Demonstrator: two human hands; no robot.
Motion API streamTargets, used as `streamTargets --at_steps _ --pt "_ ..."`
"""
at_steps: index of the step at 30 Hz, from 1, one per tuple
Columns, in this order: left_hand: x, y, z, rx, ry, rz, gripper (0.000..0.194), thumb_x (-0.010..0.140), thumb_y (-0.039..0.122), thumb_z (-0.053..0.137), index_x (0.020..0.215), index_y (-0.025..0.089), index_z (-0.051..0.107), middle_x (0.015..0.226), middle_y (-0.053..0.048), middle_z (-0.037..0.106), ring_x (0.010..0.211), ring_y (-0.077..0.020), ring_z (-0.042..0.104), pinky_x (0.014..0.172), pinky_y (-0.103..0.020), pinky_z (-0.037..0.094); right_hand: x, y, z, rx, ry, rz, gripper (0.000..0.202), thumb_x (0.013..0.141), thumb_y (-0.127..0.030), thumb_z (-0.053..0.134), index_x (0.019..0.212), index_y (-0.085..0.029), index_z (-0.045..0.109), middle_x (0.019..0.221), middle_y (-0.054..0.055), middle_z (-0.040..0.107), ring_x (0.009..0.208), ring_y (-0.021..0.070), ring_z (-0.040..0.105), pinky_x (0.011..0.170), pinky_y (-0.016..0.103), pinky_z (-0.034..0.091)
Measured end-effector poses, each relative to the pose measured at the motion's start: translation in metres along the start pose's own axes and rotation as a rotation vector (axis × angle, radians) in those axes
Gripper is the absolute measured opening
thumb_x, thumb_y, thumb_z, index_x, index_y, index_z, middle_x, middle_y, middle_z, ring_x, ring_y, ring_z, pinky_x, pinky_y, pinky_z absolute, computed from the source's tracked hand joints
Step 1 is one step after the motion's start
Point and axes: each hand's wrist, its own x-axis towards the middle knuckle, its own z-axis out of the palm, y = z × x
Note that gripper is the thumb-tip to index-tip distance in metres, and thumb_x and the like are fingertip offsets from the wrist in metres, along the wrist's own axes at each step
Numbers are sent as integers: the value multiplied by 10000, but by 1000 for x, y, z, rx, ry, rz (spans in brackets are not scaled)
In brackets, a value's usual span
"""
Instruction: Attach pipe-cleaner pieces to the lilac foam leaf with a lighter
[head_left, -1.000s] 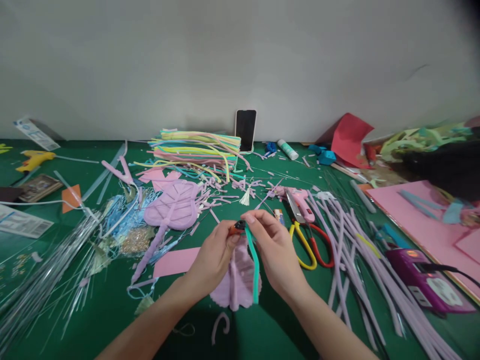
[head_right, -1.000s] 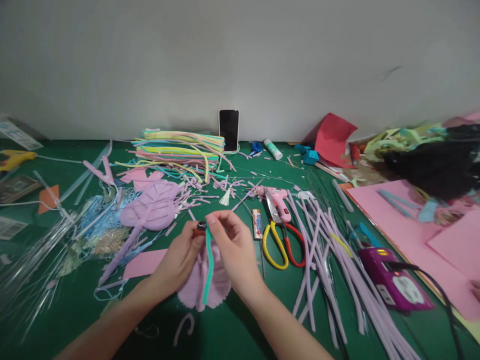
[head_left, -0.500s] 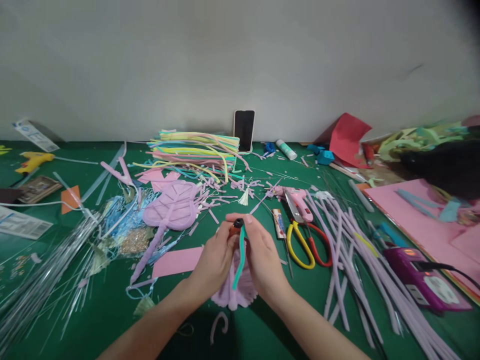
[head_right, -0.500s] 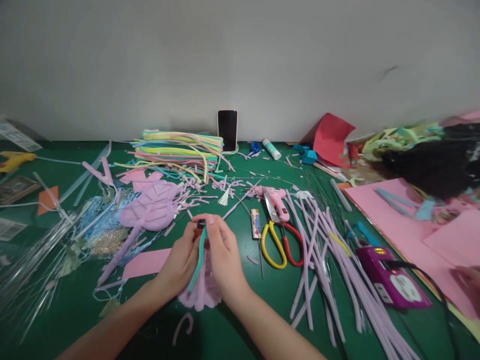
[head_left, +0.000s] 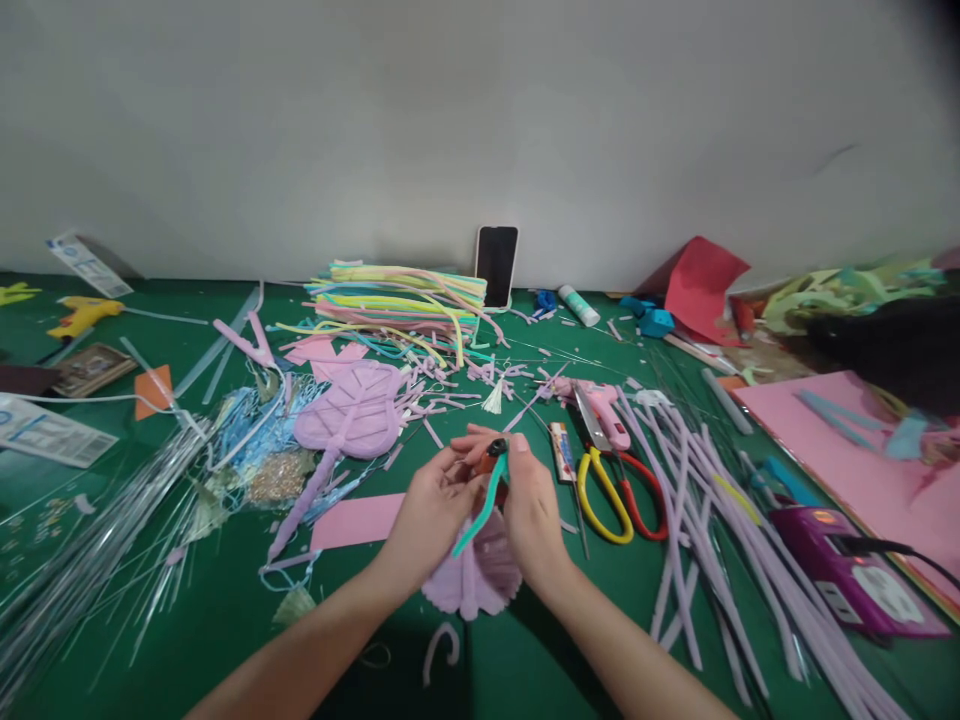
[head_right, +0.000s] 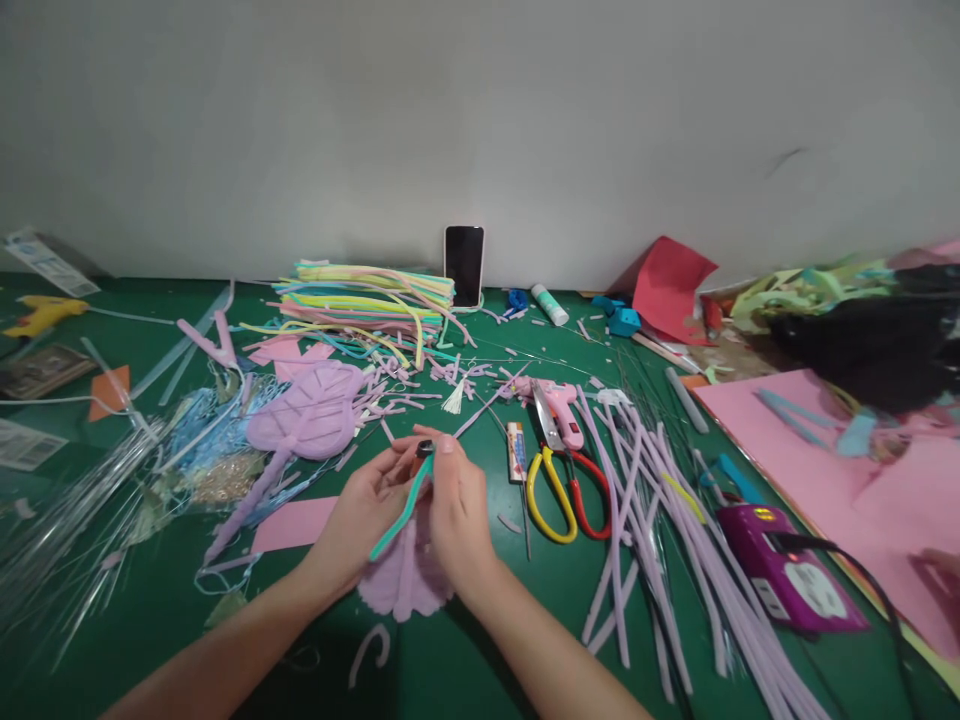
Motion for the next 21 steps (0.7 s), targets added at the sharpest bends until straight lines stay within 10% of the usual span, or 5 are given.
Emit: streamTargets --at_steps 7,15,21 --pt "-3 -4 2 -69 -42 -31 286 745 362 722 904 168 585 793 -1 610 735 -126 608 693 -245 504 7 8 -8 206 -76 197 542 873 -627 377 757 -186 670 680 43 658 496 141 504 423 269 350" --pt "-1 0 6 19 140 -9 287 627 325 787 588 150 563 600 41 602 581 -97 590 586 -195 495 9 4 0 297 -70 189 528 879 -573 341 547 -198 507 513 -18 457 474 107 357 453 255 273" --pt "-1 -1 6 42 101 -2 237 638 332 784 745 145 683 756 -18 702 741 -158 669 721 -246 531 13 3 -6 301 -29 85 505 902 -520 307 545 -205 475 542 -16 434 490 111 356 459 258 273"
